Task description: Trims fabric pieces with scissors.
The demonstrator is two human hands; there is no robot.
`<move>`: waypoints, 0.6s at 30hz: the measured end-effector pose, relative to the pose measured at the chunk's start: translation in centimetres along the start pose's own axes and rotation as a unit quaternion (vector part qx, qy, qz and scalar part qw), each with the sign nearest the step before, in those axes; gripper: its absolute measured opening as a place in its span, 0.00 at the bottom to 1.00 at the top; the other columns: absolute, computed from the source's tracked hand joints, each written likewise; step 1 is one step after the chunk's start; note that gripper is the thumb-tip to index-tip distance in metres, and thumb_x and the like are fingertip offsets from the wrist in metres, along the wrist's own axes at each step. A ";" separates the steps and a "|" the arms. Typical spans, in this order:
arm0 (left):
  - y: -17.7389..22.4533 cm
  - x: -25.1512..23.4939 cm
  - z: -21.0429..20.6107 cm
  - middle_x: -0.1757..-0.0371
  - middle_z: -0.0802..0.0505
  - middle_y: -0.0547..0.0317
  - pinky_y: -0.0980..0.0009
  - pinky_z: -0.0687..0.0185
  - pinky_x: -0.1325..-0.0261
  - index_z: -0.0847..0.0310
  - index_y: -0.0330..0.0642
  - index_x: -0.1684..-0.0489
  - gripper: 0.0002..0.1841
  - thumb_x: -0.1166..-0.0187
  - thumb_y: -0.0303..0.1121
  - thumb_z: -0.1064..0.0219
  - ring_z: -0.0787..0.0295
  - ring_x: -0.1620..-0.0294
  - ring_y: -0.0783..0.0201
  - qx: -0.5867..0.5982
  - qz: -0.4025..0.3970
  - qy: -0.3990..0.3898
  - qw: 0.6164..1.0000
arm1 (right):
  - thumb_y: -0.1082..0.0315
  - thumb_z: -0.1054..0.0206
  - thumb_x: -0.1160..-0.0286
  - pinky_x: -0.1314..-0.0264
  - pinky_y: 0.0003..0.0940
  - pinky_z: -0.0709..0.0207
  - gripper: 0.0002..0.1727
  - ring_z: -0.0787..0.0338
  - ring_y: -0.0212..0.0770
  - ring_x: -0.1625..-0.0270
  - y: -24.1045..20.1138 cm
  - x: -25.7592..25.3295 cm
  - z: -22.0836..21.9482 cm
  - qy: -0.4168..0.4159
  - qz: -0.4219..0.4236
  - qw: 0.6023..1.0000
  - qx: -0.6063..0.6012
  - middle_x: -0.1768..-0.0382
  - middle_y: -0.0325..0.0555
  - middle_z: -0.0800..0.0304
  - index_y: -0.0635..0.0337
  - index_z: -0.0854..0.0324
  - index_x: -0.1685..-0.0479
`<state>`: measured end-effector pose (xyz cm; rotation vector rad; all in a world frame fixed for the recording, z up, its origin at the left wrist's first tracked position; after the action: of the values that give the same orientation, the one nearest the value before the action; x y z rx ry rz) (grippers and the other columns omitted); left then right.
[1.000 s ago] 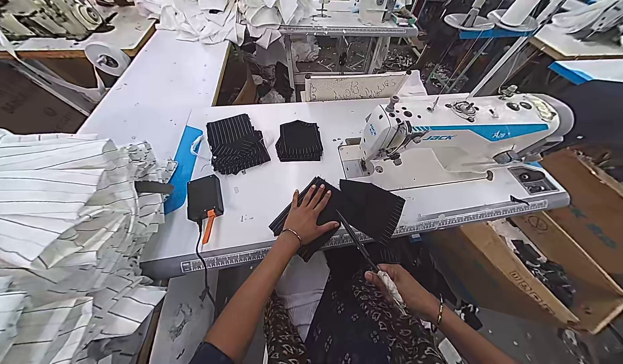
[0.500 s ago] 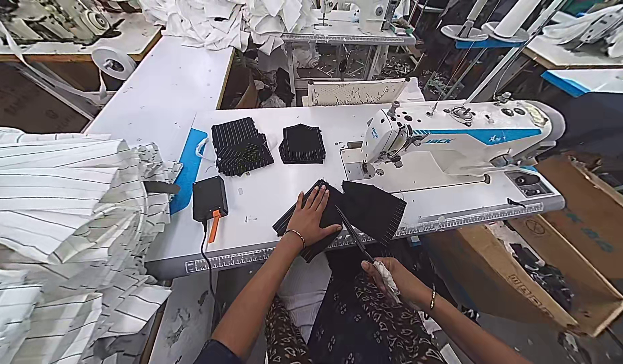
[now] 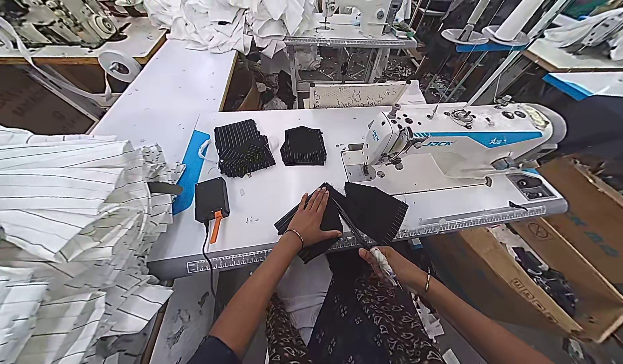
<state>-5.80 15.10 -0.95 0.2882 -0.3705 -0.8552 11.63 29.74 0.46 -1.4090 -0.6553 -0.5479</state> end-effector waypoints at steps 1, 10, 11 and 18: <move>0.0 0.1 0.1 0.03 0.56 0.46 0.45 0.78 0.05 0.69 0.35 0.04 0.70 0.38 0.82 0.41 0.68 0.02 0.54 0.006 -0.010 0.003 1.000 | 0.48 0.38 0.13 0.79 0.21 0.29 0.20 0.26 0.25 0.84 -0.2 -0.1 0.1 -0.004 -0.002 1.000 0.010 0.85 0.29 0.27 0.52 0.24 0.70; -0.8 2.2 2.1 0.02 0.54 0.53 0.37 0.82 0.08 0.64 0.42 0.03 0.61 0.30 0.73 0.37 0.68 0.02 0.53 0.020 0.037 -0.055 0.998 | 0.53 0.39 0.12 0.81 0.19 0.31 0.18 0.25 0.24 0.85 1.4 2.4 -0.7 -0.009 -0.022 0.999 -0.027 0.85 0.30 0.25 0.52 0.25 0.71; -0.8 2.2 1.9 0.02 0.53 0.56 0.37 0.81 0.08 0.62 0.43 0.03 0.56 0.24 0.73 0.44 0.67 0.02 0.54 0.023 0.042 -0.043 0.998 | 0.52 0.39 0.11 0.81 0.19 0.31 0.18 0.26 0.24 0.85 1.7 2.4 -1.1 -0.013 -0.022 0.999 -0.036 0.85 0.30 0.25 0.51 0.25 0.71; -0.9 1.8 -0.1 0.02 0.54 0.65 0.36 0.84 0.09 0.61 0.52 0.02 0.49 0.19 0.73 0.55 0.69 0.02 0.57 0.000 0.040 -0.018 0.999 | 0.49 0.40 0.12 0.80 0.18 0.32 0.19 0.26 0.24 0.84 1.8 1.3 -1.3 -0.029 -0.001 0.998 -0.047 0.84 0.29 0.26 0.50 0.24 0.70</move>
<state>-5.32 13.13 -1.04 0.2557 -0.4124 -0.7817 13.97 28.70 0.02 -1.5179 -0.6846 -0.5465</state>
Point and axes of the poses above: each hand's wrist, its own x-axis away from the middle knuckle, its own z-axis out of the back of the hand, y = z × x, the point moved 7 cm from there along -x, towards the middle knuckle
